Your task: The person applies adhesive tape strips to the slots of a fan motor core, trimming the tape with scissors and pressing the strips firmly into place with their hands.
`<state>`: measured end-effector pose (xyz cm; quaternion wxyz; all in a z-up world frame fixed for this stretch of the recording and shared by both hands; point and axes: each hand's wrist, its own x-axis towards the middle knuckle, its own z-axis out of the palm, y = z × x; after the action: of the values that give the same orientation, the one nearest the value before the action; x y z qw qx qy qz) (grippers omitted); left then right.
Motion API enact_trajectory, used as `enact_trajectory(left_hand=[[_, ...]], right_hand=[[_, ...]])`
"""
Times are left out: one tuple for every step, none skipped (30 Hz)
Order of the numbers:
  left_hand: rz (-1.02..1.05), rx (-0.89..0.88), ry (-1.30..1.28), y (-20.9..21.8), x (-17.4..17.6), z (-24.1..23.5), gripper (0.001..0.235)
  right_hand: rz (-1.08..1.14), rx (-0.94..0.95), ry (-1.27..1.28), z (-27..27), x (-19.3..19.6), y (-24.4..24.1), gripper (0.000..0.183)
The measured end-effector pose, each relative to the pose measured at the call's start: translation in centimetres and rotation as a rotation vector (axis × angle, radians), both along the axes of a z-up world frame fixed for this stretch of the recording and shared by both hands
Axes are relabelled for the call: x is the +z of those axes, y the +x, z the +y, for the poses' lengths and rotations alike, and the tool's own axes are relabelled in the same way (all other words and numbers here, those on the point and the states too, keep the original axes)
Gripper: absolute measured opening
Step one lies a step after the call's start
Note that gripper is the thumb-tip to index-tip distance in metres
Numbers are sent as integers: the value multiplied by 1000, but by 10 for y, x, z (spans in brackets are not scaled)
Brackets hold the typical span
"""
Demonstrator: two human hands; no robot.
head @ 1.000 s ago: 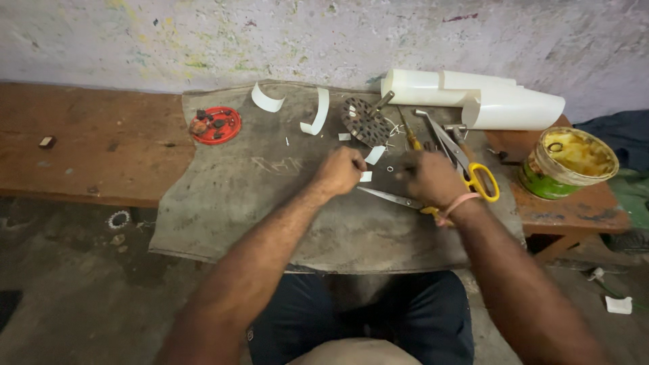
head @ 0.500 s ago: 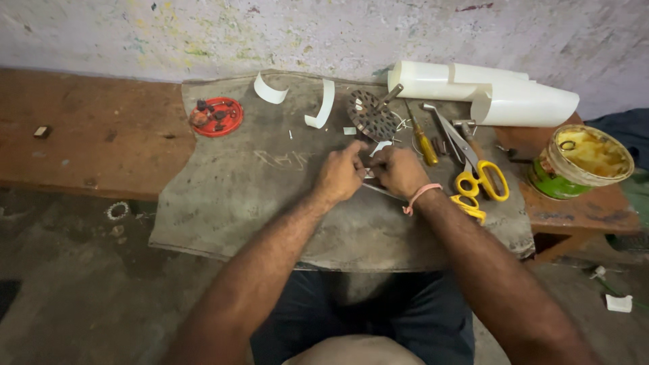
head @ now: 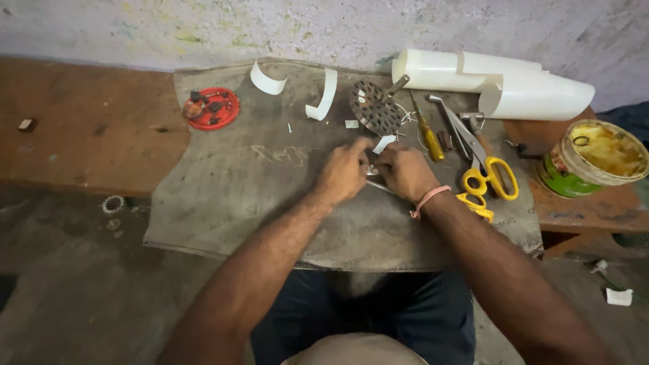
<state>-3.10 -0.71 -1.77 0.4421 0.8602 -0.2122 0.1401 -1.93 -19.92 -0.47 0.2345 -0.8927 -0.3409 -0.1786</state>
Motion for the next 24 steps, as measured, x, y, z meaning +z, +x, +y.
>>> enact_trajectory(left_hand=[[4, 0, 6, 1, 0, -1, 37], [7, 1, 12, 2, -1, -1, 33], [-17, -20, 6, 4, -1, -1, 31], [-38, -39, 1, 4, -1, 0, 29], [-60, -58, -4, 5, -2, 2, 27], [-79, -68, -4, 6, -2, 3, 26], [-99, -77, -4, 7, -2, 4, 26], [-117, -90, -6, 7, -3, 4, 25], [-97, -104, -4, 7, -4, 4, 25], [-80, -115, -1, 9, -3, 5, 25], [-64, -126, 2, 10, -3, 5, 25], [-87, -135, 1, 10, -3, 6, 26], [-110, -144, 1, 11, -4, 6, 27], [-134, -153, 2, 11, -3, 7, 28], [-127, -160, 12, 12, -2, 7, 28], [-117, -168, 23, 12, -2, 7, 29], [-108, -176, 33, 12, -2, 7, 29], [-112, -191, 30, 13, -1, 8, 30], [-116, -205, 27, 13, 0, 9, 31], [-119, -221, 22, 13, 0, 9, 33], [-117, -227, 26, 14, 0, 9, 33], [-115, -232, 31, 14, 1, 10, 33], [-114, -237, 36, 14, 1, 10, 33], [-103, -238, 42, 13, 2, 11, 33]], right_hand=[[-15, 12, -11, -1, -1, 0, 8], [-13, 22, -8, -2, -1, 1, 7], [-11, 31, -6, -3, -1, 1, 7], [-6, 42, -3, -3, -2, 1, 7], [-19, 53, -3, -2, -3, 1, 6], [-33, 64, -3, -2, -3, 1, 5], [-47, 74, -3, -2, -2, 2, 5], [-44, 85, 6, -3, -2, 1, 6], [-42, 95, 14, -3, -2, 1, 7], [-44, 108, 24, -3, -1, 2, 8], [-47, 115, 17, -3, 1, 2, 9], [-49, 122, 9, -2, 1, 1, 9], [-51, 130, 2, -2, 2, 0, 10], [-44, 126, -2, -1, 3, 0, 10], [-36, 123, -6, -1, 4, 0, 9], [-27, 118, -10, -1, 5, -1, 9], [-21, 117, -13, -1, 6, -1, 9], [-16, 116, -16, -1, 7, -1, 10], [-12, 115, -18, -1, 7, -1, 10], [-12, 126, -16, -1, 8, 0, 10], [-12, 137, -14, -2, 8, 0, 10], [-12, 149, -13, -2, 8, 0, 9], [-10, 151, -9, -1, 8, 0, 10], [-9, 154, -5, -1, 8, 0, 11]])
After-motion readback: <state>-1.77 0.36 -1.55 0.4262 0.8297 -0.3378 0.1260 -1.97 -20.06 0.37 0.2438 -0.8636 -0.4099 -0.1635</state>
